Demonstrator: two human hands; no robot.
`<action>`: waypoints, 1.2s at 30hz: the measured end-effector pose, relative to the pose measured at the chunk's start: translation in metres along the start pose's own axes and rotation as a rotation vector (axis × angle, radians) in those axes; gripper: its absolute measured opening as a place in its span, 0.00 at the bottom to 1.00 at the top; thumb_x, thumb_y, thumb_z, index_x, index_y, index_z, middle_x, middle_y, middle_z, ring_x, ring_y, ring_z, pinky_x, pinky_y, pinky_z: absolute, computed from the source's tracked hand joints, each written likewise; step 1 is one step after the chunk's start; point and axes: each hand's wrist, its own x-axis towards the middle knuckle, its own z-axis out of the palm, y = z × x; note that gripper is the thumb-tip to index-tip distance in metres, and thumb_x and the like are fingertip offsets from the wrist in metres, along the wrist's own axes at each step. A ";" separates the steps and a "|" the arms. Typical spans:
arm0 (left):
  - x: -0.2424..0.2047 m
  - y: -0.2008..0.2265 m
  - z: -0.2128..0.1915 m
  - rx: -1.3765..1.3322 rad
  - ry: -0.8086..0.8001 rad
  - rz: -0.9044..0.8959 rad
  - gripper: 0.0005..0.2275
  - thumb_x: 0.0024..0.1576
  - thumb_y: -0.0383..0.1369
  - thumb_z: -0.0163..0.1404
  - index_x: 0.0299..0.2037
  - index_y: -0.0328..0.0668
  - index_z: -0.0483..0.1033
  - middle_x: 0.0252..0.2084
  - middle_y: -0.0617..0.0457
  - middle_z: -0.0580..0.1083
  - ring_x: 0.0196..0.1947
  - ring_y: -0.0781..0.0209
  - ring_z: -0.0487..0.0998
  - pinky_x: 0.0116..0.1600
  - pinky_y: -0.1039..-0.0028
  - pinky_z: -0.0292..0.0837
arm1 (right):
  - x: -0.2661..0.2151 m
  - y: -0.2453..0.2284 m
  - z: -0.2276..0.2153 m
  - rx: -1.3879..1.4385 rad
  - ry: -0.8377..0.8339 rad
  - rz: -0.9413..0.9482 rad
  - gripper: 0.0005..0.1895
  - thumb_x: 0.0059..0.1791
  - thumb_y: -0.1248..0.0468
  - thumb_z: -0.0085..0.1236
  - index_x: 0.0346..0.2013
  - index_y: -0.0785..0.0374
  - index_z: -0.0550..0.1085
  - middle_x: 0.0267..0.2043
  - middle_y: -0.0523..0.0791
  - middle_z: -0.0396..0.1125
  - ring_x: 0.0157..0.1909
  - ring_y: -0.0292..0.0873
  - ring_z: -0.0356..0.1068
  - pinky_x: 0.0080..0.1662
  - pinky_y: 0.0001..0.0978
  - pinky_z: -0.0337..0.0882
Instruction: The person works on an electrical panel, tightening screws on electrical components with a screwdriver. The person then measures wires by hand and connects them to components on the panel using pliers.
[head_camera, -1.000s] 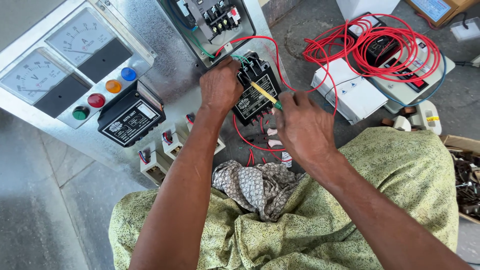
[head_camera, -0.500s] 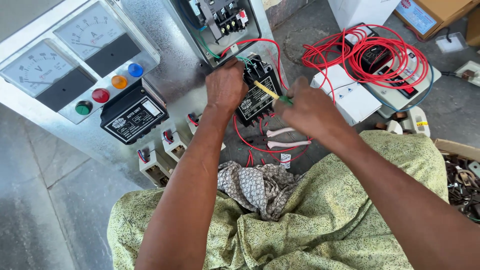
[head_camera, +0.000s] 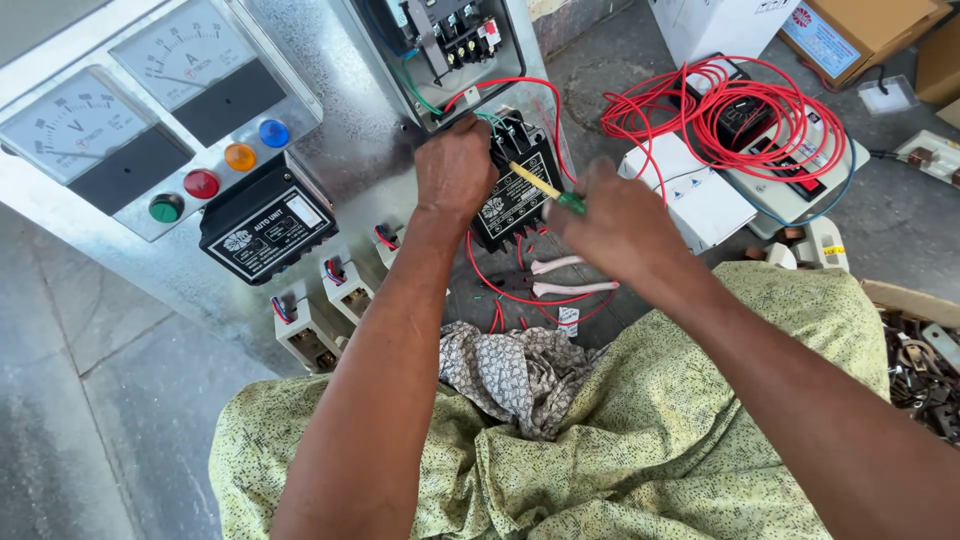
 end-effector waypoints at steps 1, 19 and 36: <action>0.000 0.000 0.001 0.004 -0.002 0.001 0.05 0.47 0.24 0.51 0.32 0.38 0.78 0.42 0.47 0.79 0.38 0.42 0.82 0.41 0.54 0.77 | -0.006 -0.001 0.003 -0.063 0.048 -0.023 0.24 0.47 0.54 0.65 0.43 0.69 0.66 0.34 0.58 0.73 0.39 0.62 0.75 0.44 0.54 0.73; 0.000 -0.001 -0.001 -0.014 -0.038 -0.012 0.06 0.47 0.24 0.51 0.34 0.38 0.78 0.42 0.47 0.79 0.39 0.42 0.82 0.43 0.54 0.77 | -0.014 -0.006 0.008 -0.314 0.549 -0.491 0.14 0.44 0.57 0.60 0.34 0.67 0.75 0.33 0.55 0.73 0.35 0.58 0.76 0.34 0.48 0.72; 0.001 -0.002 -0.002 -0.041 -0.064 -0.020 0.06 0.47 0.25 0.51 0.34 0.37 0.78 0.43 0.46 0.79 0.40 0.39 0.81 0.44 0.52 0.76 | -0.016 -0.012 -0.008 -0.688 0.321 -0.510 0.14 0.43 0.59 0.58 0.33 0.69 0.77 0.34 0.53 0.71 0.41 0.52 0.74 0.31 0.44 0.74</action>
